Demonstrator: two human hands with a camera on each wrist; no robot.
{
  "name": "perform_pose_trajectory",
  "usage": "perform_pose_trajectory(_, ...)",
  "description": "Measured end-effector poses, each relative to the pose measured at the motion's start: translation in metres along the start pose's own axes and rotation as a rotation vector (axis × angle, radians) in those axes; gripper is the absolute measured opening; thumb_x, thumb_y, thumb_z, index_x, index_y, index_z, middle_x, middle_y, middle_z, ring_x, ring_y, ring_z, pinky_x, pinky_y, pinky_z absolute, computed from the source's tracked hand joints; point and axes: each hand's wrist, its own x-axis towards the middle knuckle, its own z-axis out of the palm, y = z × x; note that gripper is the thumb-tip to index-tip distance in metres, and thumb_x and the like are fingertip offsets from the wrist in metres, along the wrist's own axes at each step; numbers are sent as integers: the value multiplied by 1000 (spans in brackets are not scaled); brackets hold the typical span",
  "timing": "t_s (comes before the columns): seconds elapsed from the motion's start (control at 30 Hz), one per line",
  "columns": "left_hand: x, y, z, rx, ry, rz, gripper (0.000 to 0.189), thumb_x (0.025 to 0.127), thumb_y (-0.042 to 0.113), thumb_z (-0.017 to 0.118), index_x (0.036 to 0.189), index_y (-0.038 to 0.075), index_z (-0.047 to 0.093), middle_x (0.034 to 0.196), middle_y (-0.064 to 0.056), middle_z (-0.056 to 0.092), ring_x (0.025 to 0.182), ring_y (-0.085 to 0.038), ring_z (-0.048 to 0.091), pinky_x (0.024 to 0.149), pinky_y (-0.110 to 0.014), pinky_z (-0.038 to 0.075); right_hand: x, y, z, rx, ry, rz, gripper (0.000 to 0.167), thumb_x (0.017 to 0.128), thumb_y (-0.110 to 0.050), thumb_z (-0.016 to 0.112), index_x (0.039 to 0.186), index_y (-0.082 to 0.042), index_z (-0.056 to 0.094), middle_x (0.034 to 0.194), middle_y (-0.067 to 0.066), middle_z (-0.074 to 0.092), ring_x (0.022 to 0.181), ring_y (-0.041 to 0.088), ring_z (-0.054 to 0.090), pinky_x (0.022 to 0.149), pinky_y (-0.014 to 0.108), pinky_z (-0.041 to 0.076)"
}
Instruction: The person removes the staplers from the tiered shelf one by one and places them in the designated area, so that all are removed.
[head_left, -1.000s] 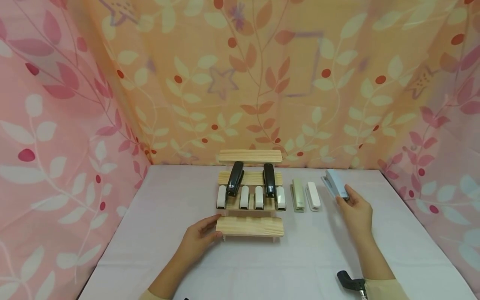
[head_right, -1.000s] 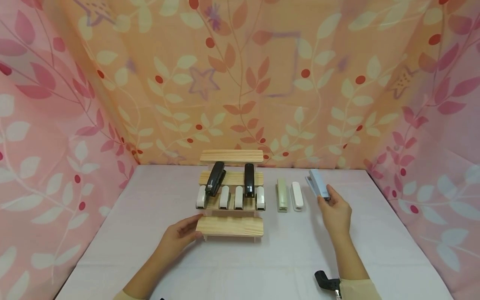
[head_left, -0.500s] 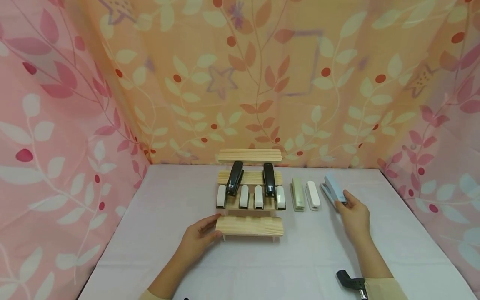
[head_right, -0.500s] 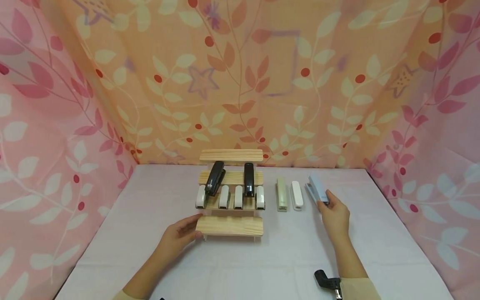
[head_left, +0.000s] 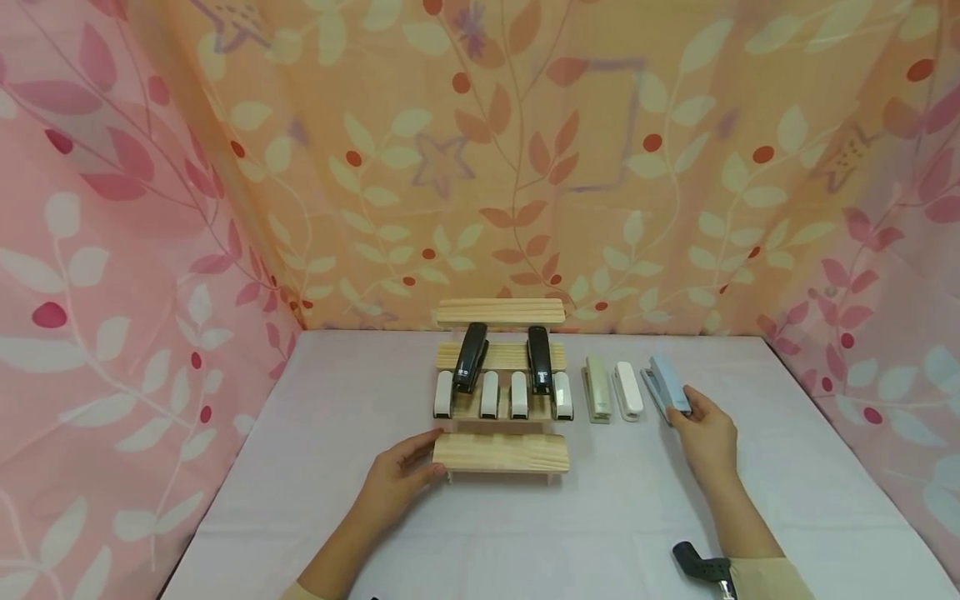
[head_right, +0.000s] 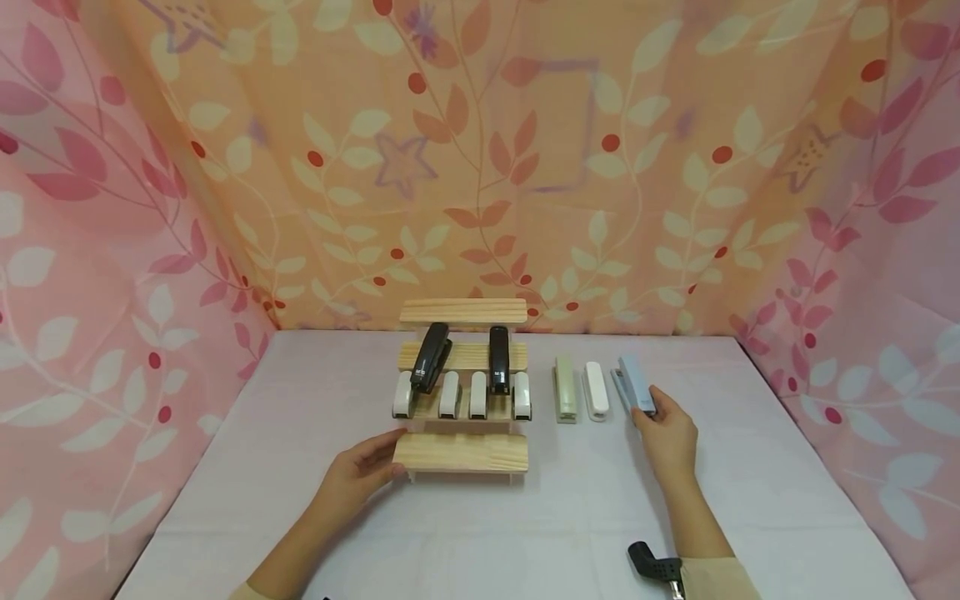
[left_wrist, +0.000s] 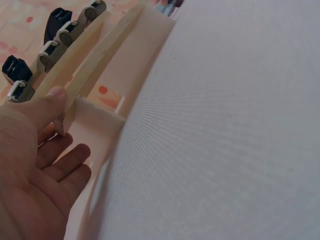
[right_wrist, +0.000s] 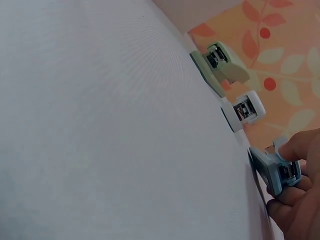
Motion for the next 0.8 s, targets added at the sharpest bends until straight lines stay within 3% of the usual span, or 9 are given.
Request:
perform_pose_trajectory(0.1, 0, 0, 0, 5, -1, -2, 57, 85, 27, 83, 138, 18, 65, 143, 1, 62, 135, -22, 58, 113, -34, 46, -1, 1, 1, -37, -4, -21, 63, 99, -19, 69, 153, 0, 44, 146, 28, 52, 133, 38, 56, 88, 11, 52)
perform_pose_trajectory(0.2, 0, 1, 0, 5, -1, -6, 57, 85, 27, 84, 138, 19, 65, 143, 1, 62, 135, -22, 58, 113, -34, 46, -2, 2, 2, -96, -2, -58, 64, 97, -18, 71, 151, 2, 45, 143, 28, 55, 131, 40, 58, 94, 25, 56)
perform_pose_trajectory(0.37, 0, 2, 0, -1, -4, -3, 57, 84, 26, 84, 138, 17, 64, 143, -1, 62, 134, -22, 58, 113, -33, 45, -3, 4, 5, -134, -6, -94, 64, 96, -17, 73, 150, 5, 45, 143, 30, 55, 130, 43, 57, 100, 46, 50)
perform_pose_trajectory(0.63, 0, 2, 0, 4, -1, -4, 58, 84, 25, 84, 138, 16, 64, 143, -1, 62, 134, -22, 58, 113, -32, 46, -2, 3, 1, -115, -41, -64, 65, 101, -28, 67, 152, 3, 42, 149, 28, 51, 134, 44, 54, 104, 51, 49)
perform_pose_trajectory(0.8, 1, 2, 0, 8, -1, 3, 57, 84, 25, 84, 137, 16, 65, 142, 0, 63, 133, -21, 59, 113, -33, 46, -5, -9, -8, -95, 8, -22, 56, 104, -35, 59, 149, -3, 49, 147, 22, 56, 133, 41, 57, 105, 53, 51)
